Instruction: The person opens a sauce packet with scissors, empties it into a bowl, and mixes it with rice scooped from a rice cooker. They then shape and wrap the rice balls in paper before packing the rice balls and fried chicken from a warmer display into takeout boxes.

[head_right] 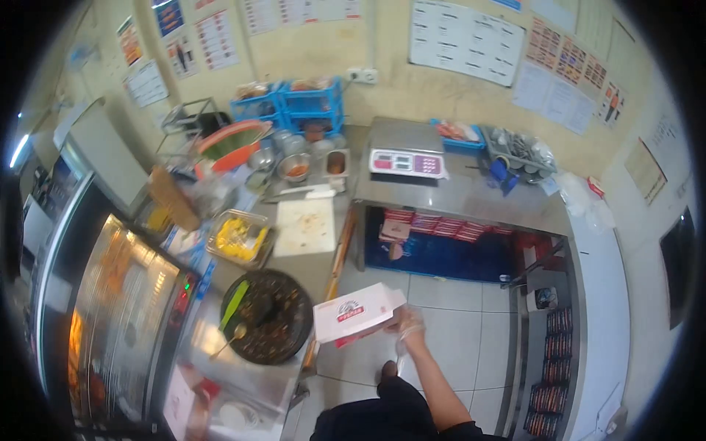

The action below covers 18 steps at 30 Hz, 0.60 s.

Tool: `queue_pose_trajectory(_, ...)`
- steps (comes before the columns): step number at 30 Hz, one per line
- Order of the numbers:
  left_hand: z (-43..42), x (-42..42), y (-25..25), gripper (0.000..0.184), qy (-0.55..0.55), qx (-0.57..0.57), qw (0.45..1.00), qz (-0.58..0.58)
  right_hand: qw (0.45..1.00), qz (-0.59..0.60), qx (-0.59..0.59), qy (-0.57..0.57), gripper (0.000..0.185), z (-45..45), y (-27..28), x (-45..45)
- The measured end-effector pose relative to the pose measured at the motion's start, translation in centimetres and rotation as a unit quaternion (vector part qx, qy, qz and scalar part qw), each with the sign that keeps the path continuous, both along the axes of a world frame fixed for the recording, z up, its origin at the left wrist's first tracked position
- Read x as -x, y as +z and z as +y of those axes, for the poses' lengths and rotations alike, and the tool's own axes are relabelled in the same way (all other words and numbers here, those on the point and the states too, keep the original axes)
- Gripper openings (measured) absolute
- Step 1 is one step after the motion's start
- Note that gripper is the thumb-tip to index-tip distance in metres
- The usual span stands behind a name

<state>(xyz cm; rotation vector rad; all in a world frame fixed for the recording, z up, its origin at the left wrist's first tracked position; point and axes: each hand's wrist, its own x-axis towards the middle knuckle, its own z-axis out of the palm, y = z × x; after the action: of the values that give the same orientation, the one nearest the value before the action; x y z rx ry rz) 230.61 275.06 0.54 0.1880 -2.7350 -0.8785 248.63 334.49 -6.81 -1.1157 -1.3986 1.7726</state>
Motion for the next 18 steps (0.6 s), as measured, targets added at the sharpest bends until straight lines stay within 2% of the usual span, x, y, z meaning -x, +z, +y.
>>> queue_pose_trajectory(2, 7.2, 7.6, -6.8, 0.038, -0.061, -0.009, 0.997, 0.041, 0.997, -0.063, 0.029, -0.036, 0.056, 10.0, -0.5, -2.0)
queue_pose_trajectory(4, 17.8, 15.2, -10.9, 0.039, -0.162, 0.005, 0.983, 0.085, 0.993, -0.022, 0.044, -0.110, 0.058, 18.8, 3.0, -1.3)
queue_pose_trajectory(5, 23.1, 19.7, -13.5, 0.039, -0.252, 0.061, 0.952, 0.164, 0.995, -0.016, 0.018, -0.096, 0.059, 23.4, 3.5, -1.0)
queue_pose_trajectory(6, 36.0, 19.5, -7.2, 0.036, -0.185, -0.092, 0.978, 0.018, 0.997, -0.008, -0.005, -0.077, 0.060, 28.0, 3.6, -0.6)
queue_pose_trajectory(8, 53.5, 21.9, -2.8, 0.034, -0.313, -0.188, 0.931, 0.003, 0.993, 0.032, 0.058, -0.100, 0.061, 37.1, 3.2, 1.4)
queue_pose_trajectory(9, 62.2, 23.1, -0.5, 0.034, -0.372, -0.237, 0.897, -0.015, 0.991, 0.066, 0.030, -0.113, 0.061, 41.0, 2.8, 2.6)
queue_pose_trajectory(11, 76.4, 27.6, -2.8, 0.024, -0.472, -0.295, 0.824, -0.110, 0.984, 0.113, -0.007, -0.139, 0.062, 49.2, 2.8, 4.9)
queue_pose_trajectory(12, 83.6, 29.3, -5.1, 0.020, -0.460, -0.130, 0.872, 0.105, 0.981, 0.126, -0.013, -0.147, 0.062, 52.9, 3.0, 6.6)
queue_pose_trajectory(13, 89.4, 29.4, -4.6, 0.025, -0.459, -0.165, 0.858, 0.162, 0.981, 0.096, 0.002, -0.169, 0.058, 56.1, 4.0, 8.5)
queue_pose_trajectory(14, 94.3, 30.6, -3.2, 0.024, -0.531, -0.203, 0.820, 0.064, 0.979, 0.060, 0.016, -0.196, 0.055, 58.9, 4.3, 10.0)
queue_pose_trajectory(15, 97.9, 30.4, -0.6, 0.026, -0.509, -0.106, 0.854, -0.011, 0.982, 0.069, 0.011, -0.173, 0.051, 62.6, 2.8, 10.2)
queue_pose_trajectory(16, 103.3, 32.0, -3.7, 0.027, -0.505, -0.148, 0.846, 0.085, 0.984, 0.085, 0.000, -0.154, 0.047, 66.3, 1.5, 10.8)
queue_pose_trajectory(17, 106.8, 33.3, -2.4, 0.027, -0.504, -0.137, 0.852, 0.019, 0.987, 0.080, -0.002, -0.136, 0.047, 69.1, 0.4, 12.3)
queue_pose_trajectory(18, 109.5, 33.6, -1.9, 0.027, -0.506, -0.128, 0.851, -0.058, 0.980, 0.124, 0.028, -0.156, 0.042, 71.1, -0.9, 12.2)
